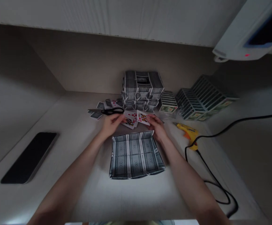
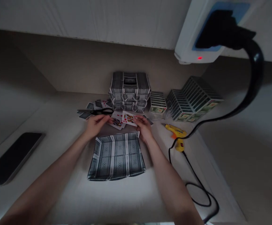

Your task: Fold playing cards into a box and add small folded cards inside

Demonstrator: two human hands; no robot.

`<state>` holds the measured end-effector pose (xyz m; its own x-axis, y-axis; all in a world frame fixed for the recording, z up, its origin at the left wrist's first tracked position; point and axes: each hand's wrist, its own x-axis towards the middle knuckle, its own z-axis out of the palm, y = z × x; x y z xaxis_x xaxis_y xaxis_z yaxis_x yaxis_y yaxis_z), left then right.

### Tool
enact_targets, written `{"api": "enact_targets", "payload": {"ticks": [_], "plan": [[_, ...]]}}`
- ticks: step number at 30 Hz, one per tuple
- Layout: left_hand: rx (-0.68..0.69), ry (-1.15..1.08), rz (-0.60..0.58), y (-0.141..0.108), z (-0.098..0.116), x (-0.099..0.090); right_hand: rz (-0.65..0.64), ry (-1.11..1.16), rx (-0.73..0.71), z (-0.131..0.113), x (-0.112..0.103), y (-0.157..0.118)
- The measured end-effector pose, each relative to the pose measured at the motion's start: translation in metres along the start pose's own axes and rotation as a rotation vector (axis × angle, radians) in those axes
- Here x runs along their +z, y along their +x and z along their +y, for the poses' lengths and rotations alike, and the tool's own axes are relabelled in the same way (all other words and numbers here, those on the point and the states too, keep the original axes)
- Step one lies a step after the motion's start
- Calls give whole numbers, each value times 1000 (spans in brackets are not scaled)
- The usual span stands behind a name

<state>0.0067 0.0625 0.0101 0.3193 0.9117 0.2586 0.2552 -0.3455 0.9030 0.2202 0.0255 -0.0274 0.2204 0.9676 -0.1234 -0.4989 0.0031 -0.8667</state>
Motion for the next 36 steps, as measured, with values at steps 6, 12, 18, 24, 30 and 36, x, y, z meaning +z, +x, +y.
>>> {"api": "enact_targets", "payload": {"ticks": [6, 12, 18, 24, 30, 36], "plan": [[111, 243, -617, -8, 37, 9, 18, 93, 21, -3, 1, -2], [25, 833, -662, -22, 75, -7, 23, 193, 1, -3, -1, -3], [-301, 960, -845, -24, 82, -31, 2, 166, 18, -5, -1, -5], [-21, 870, -573, -11, 55, -22, -2, 168, 7, -4, 2, -6], [15, 889, -480, -9, 49, -10, -98, 34, -50, -7, 4, -10], [19, 835, -413, -9, 39, -1, -228, -166, -97, -24, 23, -25]]}}
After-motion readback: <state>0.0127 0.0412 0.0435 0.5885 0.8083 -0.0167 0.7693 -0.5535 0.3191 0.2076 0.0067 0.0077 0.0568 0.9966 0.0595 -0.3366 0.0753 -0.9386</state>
